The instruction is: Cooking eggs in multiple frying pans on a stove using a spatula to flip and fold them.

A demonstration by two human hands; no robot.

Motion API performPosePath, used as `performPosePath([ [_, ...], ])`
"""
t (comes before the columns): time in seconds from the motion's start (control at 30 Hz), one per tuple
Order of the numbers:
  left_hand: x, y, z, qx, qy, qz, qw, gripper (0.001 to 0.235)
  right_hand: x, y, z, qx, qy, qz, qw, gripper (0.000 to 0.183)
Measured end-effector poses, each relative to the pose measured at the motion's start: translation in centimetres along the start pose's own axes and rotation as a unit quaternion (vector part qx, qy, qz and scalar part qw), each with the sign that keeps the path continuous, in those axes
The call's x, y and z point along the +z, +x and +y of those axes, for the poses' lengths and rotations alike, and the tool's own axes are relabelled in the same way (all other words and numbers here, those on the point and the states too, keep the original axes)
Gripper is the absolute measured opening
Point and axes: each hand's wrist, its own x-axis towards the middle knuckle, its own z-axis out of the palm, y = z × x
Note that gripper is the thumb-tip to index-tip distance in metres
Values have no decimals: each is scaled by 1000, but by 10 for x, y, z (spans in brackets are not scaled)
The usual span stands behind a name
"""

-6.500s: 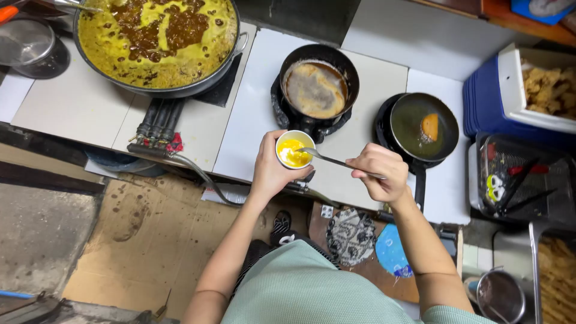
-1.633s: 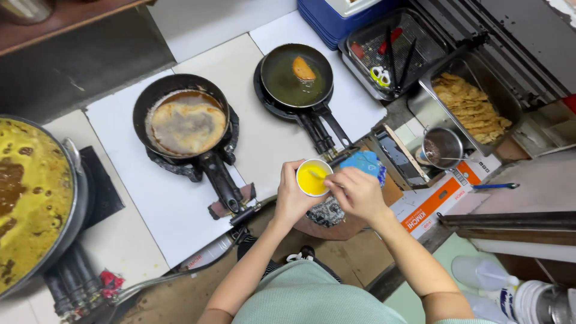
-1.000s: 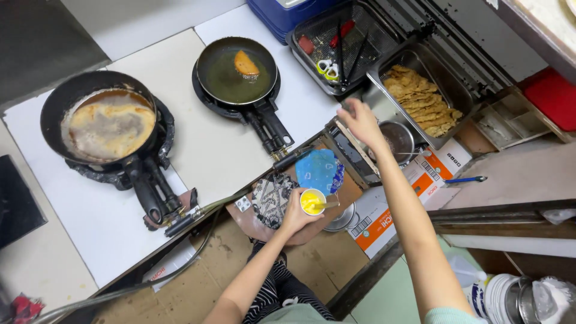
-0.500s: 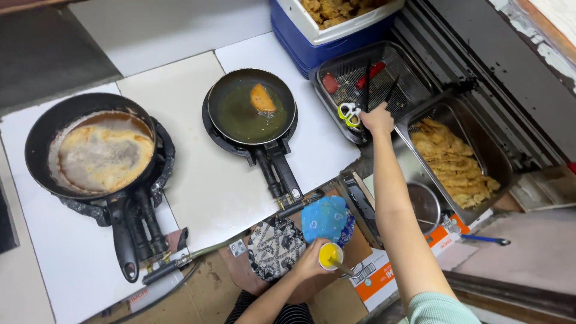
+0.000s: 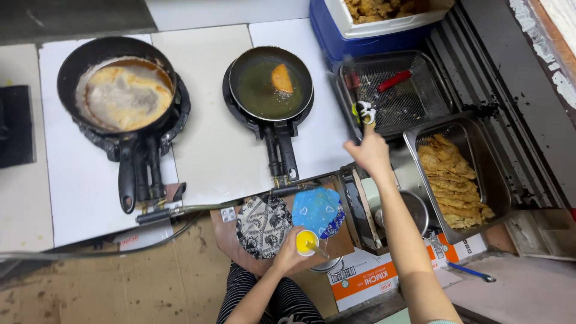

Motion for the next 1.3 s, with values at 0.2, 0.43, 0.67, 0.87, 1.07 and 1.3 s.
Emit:
performPosePath([
  [0.2, 6, -4, 8, -100, -7, 17, 995, 98, 15, -10, -45, -59, -3, -92, 994, 76],
  [0.43, -9, -1, 38, -161, 41, -7, 986, 107, 50, 13, -59, -79, -56, -70, 993, 57],
  [0.67, -23, -6, 70, -172, 144, -88, 971, 113, 44, -6, -63, -79, 87, -91, 989, 44],
  [0.87, -17, -7, 67, -177, 172, -110, 963, 106, 66, 6, -44, 69, 482, -193, 852, 36],
  [1.07, -9, -2, 56, -179, 185, -108, 960, 107, 49, -14, -37, 139, 715, -361, 583, 31],
  [1.3, -21, 2, 76, -183, 130, -68, 972, 110, 87, -12, -5, 146, 796, -425, 405, 56],
])
